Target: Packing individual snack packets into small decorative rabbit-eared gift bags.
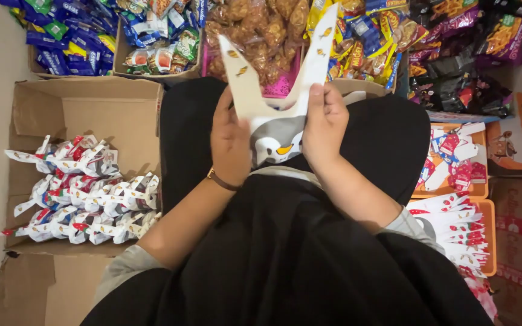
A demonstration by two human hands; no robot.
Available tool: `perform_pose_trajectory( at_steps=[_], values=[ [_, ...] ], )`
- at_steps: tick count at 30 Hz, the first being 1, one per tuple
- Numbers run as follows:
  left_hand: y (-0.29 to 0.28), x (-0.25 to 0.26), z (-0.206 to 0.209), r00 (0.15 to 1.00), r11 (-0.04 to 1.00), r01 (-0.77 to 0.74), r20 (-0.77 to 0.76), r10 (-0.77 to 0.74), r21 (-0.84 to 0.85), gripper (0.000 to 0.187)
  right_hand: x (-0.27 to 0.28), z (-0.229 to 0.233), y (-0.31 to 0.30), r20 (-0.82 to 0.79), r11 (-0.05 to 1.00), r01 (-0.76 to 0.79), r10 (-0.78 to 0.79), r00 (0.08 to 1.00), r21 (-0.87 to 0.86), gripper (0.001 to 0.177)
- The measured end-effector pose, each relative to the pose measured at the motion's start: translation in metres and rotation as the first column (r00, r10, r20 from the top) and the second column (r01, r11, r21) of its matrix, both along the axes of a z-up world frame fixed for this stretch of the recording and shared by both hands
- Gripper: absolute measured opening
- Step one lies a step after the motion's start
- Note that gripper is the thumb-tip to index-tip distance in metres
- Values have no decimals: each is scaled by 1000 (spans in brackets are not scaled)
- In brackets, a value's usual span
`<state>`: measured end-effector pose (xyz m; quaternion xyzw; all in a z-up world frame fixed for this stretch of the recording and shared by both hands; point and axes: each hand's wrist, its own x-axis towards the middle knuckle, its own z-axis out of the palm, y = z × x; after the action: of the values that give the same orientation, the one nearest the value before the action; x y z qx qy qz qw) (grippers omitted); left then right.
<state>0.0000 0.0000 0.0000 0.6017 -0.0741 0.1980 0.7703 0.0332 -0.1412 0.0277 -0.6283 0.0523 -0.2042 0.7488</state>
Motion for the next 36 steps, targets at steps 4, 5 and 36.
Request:
perform_pose_trajectory(
  at_steps=[4, 5, 36],
  values=[
    [-2, -5, 13, 993, 971, 120, -41, -114, 207, 119, 12, -4, -15, 34, 999, 51, -50, 998, -8, 23],
    [1, -6, 20, 963, 938, 214, -218, -156, 274, 113, 14, -2, -18, 40, 998, 50, -49, 998, -32, 23],
    [-41, -6, 7, 950, 988, 121, -300, -88, 94, 36, -1, -5, -43, 220, 995, 62, -78, 972, 82, 25]
  ],
)
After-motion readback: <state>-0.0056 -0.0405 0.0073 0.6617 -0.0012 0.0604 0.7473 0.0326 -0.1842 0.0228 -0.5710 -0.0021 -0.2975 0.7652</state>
